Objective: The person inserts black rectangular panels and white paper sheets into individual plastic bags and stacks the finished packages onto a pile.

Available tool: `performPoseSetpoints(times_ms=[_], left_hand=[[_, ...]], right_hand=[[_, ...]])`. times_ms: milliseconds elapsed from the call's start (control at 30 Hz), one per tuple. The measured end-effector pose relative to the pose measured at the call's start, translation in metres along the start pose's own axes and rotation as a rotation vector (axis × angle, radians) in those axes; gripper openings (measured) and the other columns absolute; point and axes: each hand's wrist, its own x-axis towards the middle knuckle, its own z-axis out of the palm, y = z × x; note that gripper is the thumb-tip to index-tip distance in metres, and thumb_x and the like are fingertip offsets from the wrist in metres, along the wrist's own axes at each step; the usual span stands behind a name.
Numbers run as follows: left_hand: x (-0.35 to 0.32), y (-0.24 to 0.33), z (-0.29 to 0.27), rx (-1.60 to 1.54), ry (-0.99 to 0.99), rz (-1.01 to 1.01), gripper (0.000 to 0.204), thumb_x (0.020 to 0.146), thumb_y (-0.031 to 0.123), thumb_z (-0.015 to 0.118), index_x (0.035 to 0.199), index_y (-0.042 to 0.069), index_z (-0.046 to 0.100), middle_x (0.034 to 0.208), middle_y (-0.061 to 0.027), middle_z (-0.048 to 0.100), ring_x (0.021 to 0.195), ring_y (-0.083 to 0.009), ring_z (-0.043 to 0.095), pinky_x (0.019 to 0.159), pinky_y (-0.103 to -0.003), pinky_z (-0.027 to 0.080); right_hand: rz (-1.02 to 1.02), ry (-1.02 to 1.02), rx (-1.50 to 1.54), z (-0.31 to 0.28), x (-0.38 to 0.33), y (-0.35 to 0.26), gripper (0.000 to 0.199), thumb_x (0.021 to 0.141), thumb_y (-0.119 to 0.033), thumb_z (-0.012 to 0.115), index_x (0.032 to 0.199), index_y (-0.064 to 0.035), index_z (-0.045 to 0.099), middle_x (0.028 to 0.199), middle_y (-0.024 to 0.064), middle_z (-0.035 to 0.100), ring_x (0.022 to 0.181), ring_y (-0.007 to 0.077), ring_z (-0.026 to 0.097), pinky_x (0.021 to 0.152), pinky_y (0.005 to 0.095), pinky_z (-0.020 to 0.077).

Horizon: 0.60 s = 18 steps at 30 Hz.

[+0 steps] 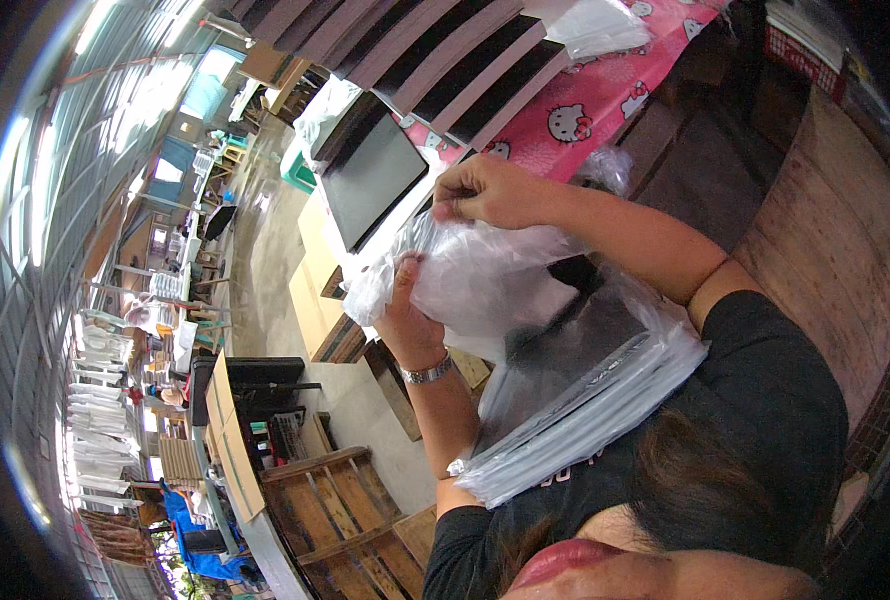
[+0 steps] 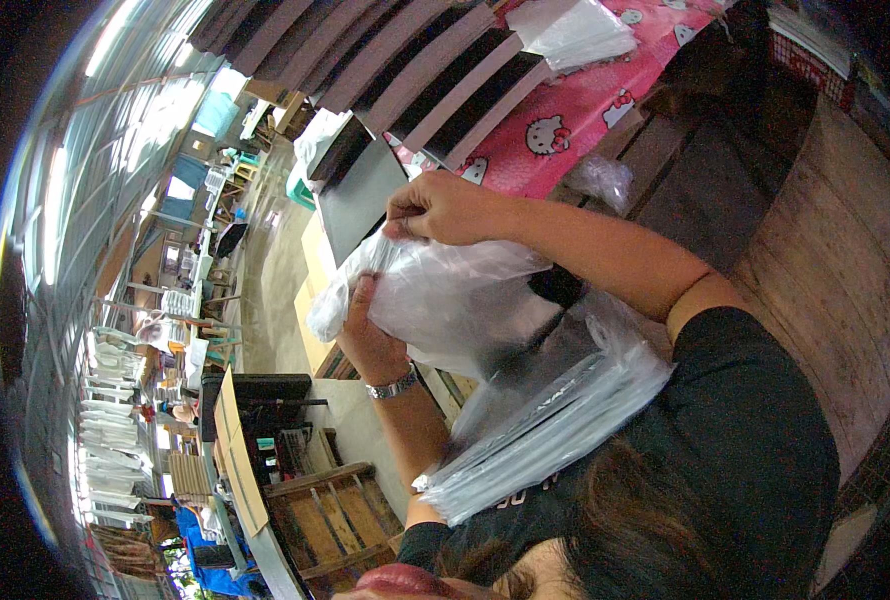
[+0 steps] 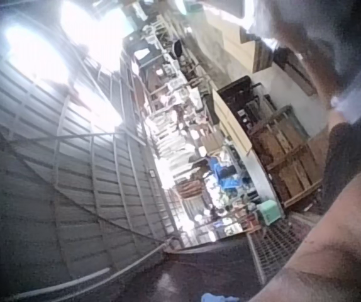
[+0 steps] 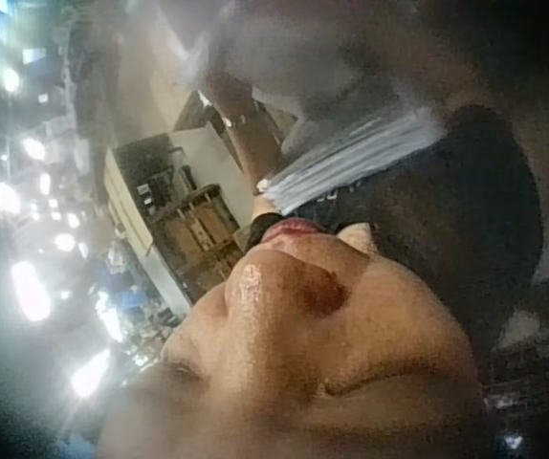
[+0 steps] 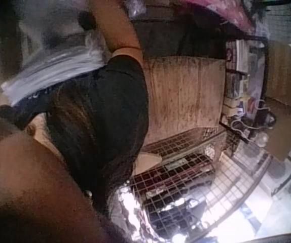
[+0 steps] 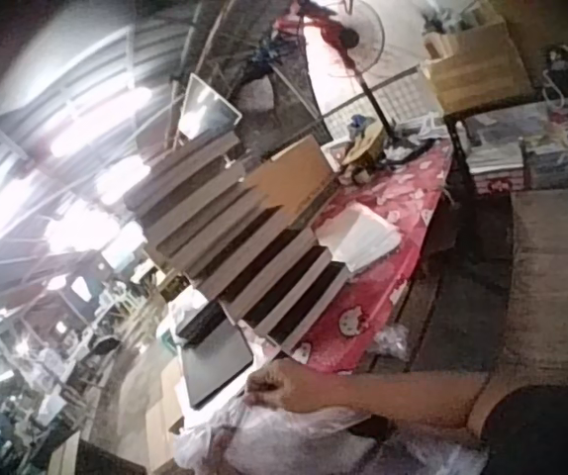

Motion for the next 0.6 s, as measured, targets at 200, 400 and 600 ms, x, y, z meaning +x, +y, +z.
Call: performPoseSetpoints(times_ms=[200,400,600], left_hand=[[-0.012,-0.009,0.022,0.235,0.064,0.072,0.016,0.086,0.017,0.060,0.091,0.003,0.056,0.076,0.0008,0.050,0.068,-0.0144,0.048,0.061,-0.028,0.041],[-0.044,0.020,-0.094,-0.256,-0.349,-0.203,0.048,0.089,0.047,0.047,0.105,0.003,0.057,0.102,-0.0147,0.062,0.094,-0.0288,0.059,0.084,-0.046,0.048],[-0.091,0.018,-0.108,0.027,-0.311,-0.200,0.045,0.089,0.042,0.047,0.106,0.002,0.056,0.103,-0.0148,0.061,0.094,-0.0279,0.059,0.082,-0.044,0.049]], right_hand=[[-0.104,0.239,0.269,0.018,0.017,0.025,0.011,0.082,-0.015,0.063,0.086,-0.0049,0.064,0.067,-0.0001,0.059,0.063,0.0096,0.055,0.060,0.0270,0.0444],[-0.238,-0.797,0.395,0.017,-0.038,0.035,0.017,0.085,-0.021,0.062,0.082,-0.0047,0.060,0.077,0.0058,0.062,0.075,0.0123,0.057,0.071,0.0315,0.0457],[0.263,-0.224,1.033,-0.013,-0.042,0.031,0.021,0.088,-0.028,0.059,0.078,-0.0096,0.054,0.082,0.0041,0.062,0.078,0.0124,0.059,0.072,0.0317,0.0471]])
